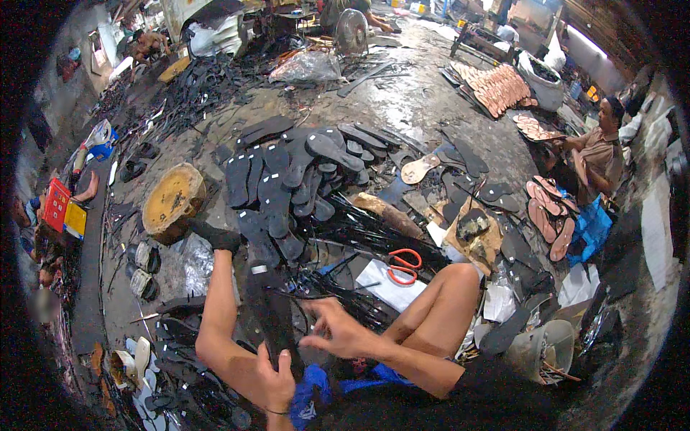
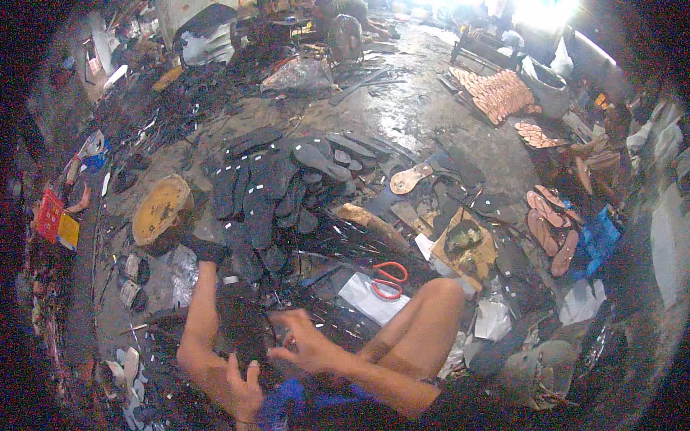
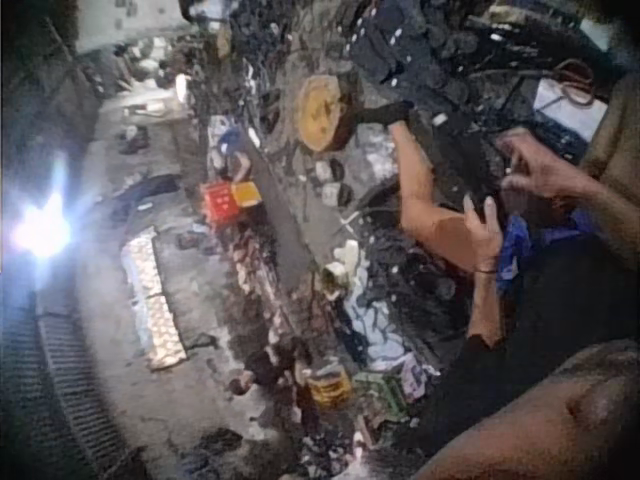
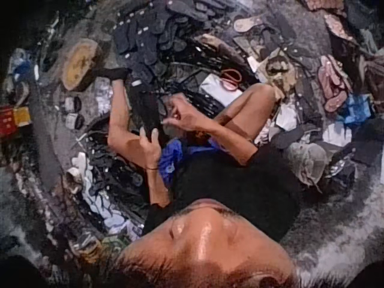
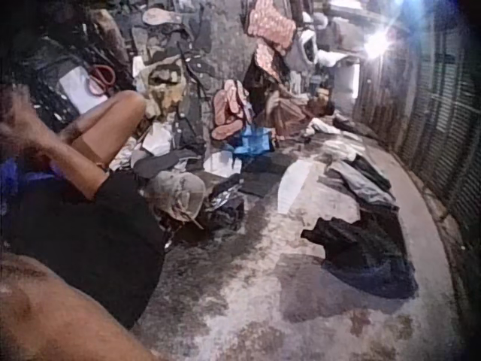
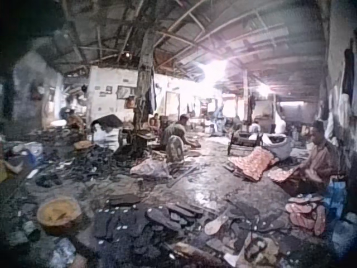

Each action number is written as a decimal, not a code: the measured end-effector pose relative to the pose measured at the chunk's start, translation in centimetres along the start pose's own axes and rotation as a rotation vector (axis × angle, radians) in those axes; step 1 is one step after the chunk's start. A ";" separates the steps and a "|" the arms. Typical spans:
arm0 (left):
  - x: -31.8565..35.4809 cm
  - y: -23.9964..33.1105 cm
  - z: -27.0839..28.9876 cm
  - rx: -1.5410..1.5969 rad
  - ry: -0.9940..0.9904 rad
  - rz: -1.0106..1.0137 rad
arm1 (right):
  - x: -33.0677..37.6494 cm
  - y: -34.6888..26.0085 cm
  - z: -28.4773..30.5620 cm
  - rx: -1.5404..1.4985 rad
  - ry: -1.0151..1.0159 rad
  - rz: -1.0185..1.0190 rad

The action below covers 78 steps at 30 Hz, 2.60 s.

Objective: The person sits on the floor and repeatedly picks up black sandal soles and straps, then inserts the straps into the soles to assemble sandals. The person handles the components one at a time and places the assembled sandals aside.

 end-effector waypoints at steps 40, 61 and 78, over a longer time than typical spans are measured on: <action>2.4 -0.1 -0.2 0.078 -0.290 -0.133 | 5.8 0.3 -1.3 0.333 -0.081 -0.023; 6.9 -3.3 -5.2 1.138 -0.181 0.529 | -3.8 0.1 3.9 0.075 0.108 -0.031; -2.8 1.0 -0.7 0.860 0.073 0.271 | -1.2 3.1 -2.1 -0.764 -0.453 -0.740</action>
Point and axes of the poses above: each hand's wrist, its own x-axis away from the middle knuckle, its own z-axis out of the back of the hand, y = z × x, the point moved 2 cm from there along -x, towards the middle knuckle, and after that the axes turned 9 degrees about -z, right-handed, at the moved point
